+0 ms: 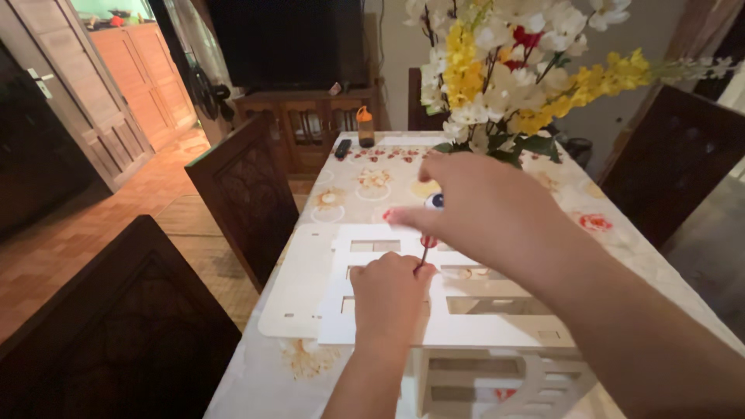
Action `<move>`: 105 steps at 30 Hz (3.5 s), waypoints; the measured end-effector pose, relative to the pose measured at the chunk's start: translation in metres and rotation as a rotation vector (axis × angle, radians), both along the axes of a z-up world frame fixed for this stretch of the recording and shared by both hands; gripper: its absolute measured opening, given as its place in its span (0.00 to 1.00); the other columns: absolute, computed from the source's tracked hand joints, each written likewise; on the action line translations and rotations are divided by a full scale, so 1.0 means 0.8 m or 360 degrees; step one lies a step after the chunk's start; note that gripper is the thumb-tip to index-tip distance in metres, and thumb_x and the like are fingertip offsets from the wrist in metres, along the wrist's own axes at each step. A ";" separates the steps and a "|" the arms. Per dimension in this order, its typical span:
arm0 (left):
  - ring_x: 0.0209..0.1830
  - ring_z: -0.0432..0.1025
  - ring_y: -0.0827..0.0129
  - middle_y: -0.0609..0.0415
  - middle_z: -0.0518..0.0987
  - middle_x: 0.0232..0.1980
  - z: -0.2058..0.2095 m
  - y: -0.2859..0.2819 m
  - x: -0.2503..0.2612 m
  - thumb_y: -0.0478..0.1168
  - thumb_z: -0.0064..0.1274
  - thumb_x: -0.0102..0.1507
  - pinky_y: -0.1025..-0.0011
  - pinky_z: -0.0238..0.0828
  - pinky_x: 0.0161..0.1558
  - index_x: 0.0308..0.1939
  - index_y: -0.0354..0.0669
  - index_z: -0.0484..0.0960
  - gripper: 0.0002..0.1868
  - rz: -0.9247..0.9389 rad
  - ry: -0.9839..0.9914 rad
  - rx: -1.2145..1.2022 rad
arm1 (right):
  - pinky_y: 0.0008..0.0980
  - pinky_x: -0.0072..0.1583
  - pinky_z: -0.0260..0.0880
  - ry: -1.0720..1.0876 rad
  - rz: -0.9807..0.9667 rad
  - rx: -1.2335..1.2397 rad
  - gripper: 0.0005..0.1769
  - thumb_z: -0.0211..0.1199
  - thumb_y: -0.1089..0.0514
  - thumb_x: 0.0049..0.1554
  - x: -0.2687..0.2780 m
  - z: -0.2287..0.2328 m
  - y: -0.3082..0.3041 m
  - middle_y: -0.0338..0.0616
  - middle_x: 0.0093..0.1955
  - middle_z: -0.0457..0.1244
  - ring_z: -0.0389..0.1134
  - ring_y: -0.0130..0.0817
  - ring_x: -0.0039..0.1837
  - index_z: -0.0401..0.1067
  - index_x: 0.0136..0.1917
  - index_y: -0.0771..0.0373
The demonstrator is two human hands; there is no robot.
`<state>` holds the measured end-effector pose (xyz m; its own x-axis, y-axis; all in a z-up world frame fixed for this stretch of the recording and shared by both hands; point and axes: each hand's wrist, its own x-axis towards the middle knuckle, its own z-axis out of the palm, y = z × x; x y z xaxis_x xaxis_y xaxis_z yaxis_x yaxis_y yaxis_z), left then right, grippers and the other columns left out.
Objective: The person uses a screwdriver to tighten screws into a white wooden furniture frame on a dining table. The hands hold the frame steady while turning the screwdriver repeatedly at different screw locations.
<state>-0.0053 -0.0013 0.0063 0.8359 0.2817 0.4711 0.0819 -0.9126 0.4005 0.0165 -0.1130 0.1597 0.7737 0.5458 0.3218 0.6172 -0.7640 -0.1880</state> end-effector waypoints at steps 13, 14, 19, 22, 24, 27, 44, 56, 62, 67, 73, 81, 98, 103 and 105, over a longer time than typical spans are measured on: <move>0.33 0.77 0.54 0.51 0.82 0.29 0.007 0.000 0.003 0.50 0.55 0.64 0.54 0.62 0.46 0.32 0.49 0.88 0.13 -0.0009 0.0102 -0.0115 | 0.47 0.46 0.70 -0.0139 -0.0143 -0.0417 0.24 0.61 0.36 0.54 -0.007 0.010 0.001 0.46 0.36 0.68 0.70 0.46 0.43 0.77 0.40 0.59; 0.33 0.77 0.54 0.51 0.82 0.29 0.006 0.001 0.004 0.51 0.55 0.64 0.54 0.62 0.47 0.32 0.51 0.88 0.13 0.0005 0.0162 -0.0154 | 0.47 0.44 0.70 -0.0272 -0.0155 -0.0389 0.27 0.58 0.34 0.56 -0.009 0.009 0.002 0.46 0.33 0.67 0.70 0.47 0.40 0.78 0.37 0.60; 0.32 0.77 0.54 0.50 0.81 0.28 -0.001 0.001 0.003 0.49 0.55 0.63 0.55 0.61 0.48 0.31 0.49 0.89 0.13 0.0001 0.0118 -0.0169 | 0.44 0.44 0.70 -0.0017 -0.0484 -0.0553 0.42 0.47 0.27 0.65 -0.006 0.008 0.009 0.47 0.28 0.67 0.71 0.46 0.35 0.79 0.31 0.62; 0.33 0.77 0.54 0.50 0.81 0.28 0.001 0.001 0.005 0.49 0.55 0.64 0.56 0.61 0.48 0.32 0.49 0.89 0.13 -0.0013 0.0163 -0.0203 | 0.41 0.49 0.70 0.0087 -0.0371 -0.0454 0.37 0.49 0.29 0.63 0.000 0.001 0.001 0.47 0.35 0.69 0.72 0.44 0.41 0.79 0.39 0.62; 0.33 0.77 0.55 0.51 0.82 0.28 0.000 0.000 0.003 0.48 0.55 0.63 0.56 0.61 0.49 0.32 0.50 0.90 0.12 -0.0031 0.0144 -0.0276 | 0.45 0.51 0.70 -0.0008 -0.0055 -0.0101 0.27 0.60 0.34 0.55 0.004 -0.006 -0.007 0.45 0.43 0.68 0.71 0.45 0.48 0.74 0.48 0.60; 0.32 0.77 0.53 0.50 0.81 0.32 -0.003 0.002 0.009 0.49 0.57 0.61 0.52 0.62 0.43 0.34 0.48 0.89 0.12 0.0002 -0.0070 0.0003 | 0.40 0.55 0.69 0.0008 0.0497 0.0099 0.38 0.73 0.41 0.46 0.013 -0.009 -0.020 0.40 0.60 0.66 0.69 0.41 0.59 0.71 0.67 0.53; 0.35 0.77 0.55 0.51 0.81 0.29 0.004 -0.003 0.002 0.52 0.55 0.64 0.54 0.61 0.48 0.33 0.49 0.89 0.14 -0.0012 0.0141 -0.0145 | 0.43 0.45 0.70 -0.0231 -0.0327 -0.0626 0.44 0.43 0.25 0.62 -0.018 0.006 0.010 0.43 0.22 0.62 0.68 0.44 0.30 0.75 0.23 0.59; 0.36 0.77 0.55 0.51 0.81 0.32 -0.002 -0.003 0.010 0.52 0.56 0.63 0.53 0.63 0.46 0.33 0.49 0.89 0.15 0.0072 0.0069 0.0054 | 0.40 0.51 0.70 -0.0091 0.0834 -0.0058 0.23 0.67 0.52 0.47 0.004 -0.007 -0.025 0.43 0.56 0.68 0.71 0.39 0.53 0.78 0.57 0.55; 0.36 0.78 0.57 0.53 0.82 0.32 0.002 -0.003 0.007 0.53 0.55 0.64 0.54 0.62 0.49 0.35 0.50 0.89 0.15 0.0055 0.0211 -0.0169 | 0.44 0.51 0.70 -0.0164 0.0308 -0.0291 0.20 0.66 0.44 0.53 0.014 0.007 -0.017 0.45 0.46 0.70 0.71 0.46 0.48 0.77 0.53 0.56; 0.35 0.78 0.57 0.53 0.82 0.30 0.008 -0.005 0.000 0.53 0.56 0.64 0.54 0.62 0.49 0.34 0.51 0.89 0.14 0.0042 0.0130 -0.0169 | 0.46 0.45 0.69 -0.0255 -0.0242 -0.0342 0.29 0.54 0.31 0.58 0.011 0.015 0.007 0.47 0.33 0.68 0.70 0.47 0.42 0.80 0.40 0.57; 0.34 0.77 0.54 0.51 0.81 0.30 0.006 -0.006 -0.003 0.54 0.53 0.66 0.53 0.63 0.47 0.34 0.49 0.88 0.17 0.0066 0.0166 -0.0033 | 0.46 0.42 0.71 -0.0217 -0.0558 -0.0376 0.46 0.43 0.22 0.63 -0.002 -0.002 0.001 0.49 0.27 0.65 0.70 0.48 0.36 0.78 0.29 0.62; 0.35 0.78 0.56 0.53 0.81 0.31 0.008 -0.005 0.001 0.54 0.55 0.64 0.53 0.62 0.48 0.34 0.48 0.88 0.16 0.0075 0.0121 -0.0057 | 0.46 0.52 0.68 -0.0382 0.0389 0.0086 0.34 0.68 0.39 0.49 0.005 -0.013 -0.019 0.50 0.60 0.66 0.69 0.46 0.55 0.72 0.62 0.62; 0.37 0.77 0.55 0.51 0.81 0.31 0.008 -0.005 -0.001 0.52 0.54 0.65 0.54 0.62 0.50 0.35 0.49 0.88 0.14 0.0070 0.0190 -0.0062 | 0.48 0.45 0.70 -0.0417 -0.0322 -0.0450 0.29 0.46 0.38 0.66 -0.012 0.004 0.003 0.46 0.33 0.67 0.71 0.50 0.40 0.78 0.39 0.56; 0.36 0.77 0.54 0.50 0.81 0.31 0.006 -0.006 -0.001 0.50 0.55 0.64 0.52 0.62 0.49 0.34 0.49 0.89 0.13 0.0070 0.0072 -0.0016 | 0.44 0.49 0.72 -0.0056 -0.0601 -0.0416 0.38 0.44 0.31 0.67 -0.010 -0.001 -0.006 0.48 0.34 0.67 0.72 0.47 0.41 0.80 0.41 0.62; 0.36 0.77 0.54 0.50 0.81 0.31 0.009 -0.006 -0.002 0.50 0.55 0.64 0.51 0.62 0.48 0.34 0.49 0.89 0.13 0.0065 0.0040 -0.0009 | 0.44 0.54 0.69 -0.0015 -0.0377 -0.0161 0.28 0.54 0.32 0.62 -0.005 -0.003 -0.011 0.45 0.37 0.69 0.73 0.45 0.45 0.78 0.47 0.58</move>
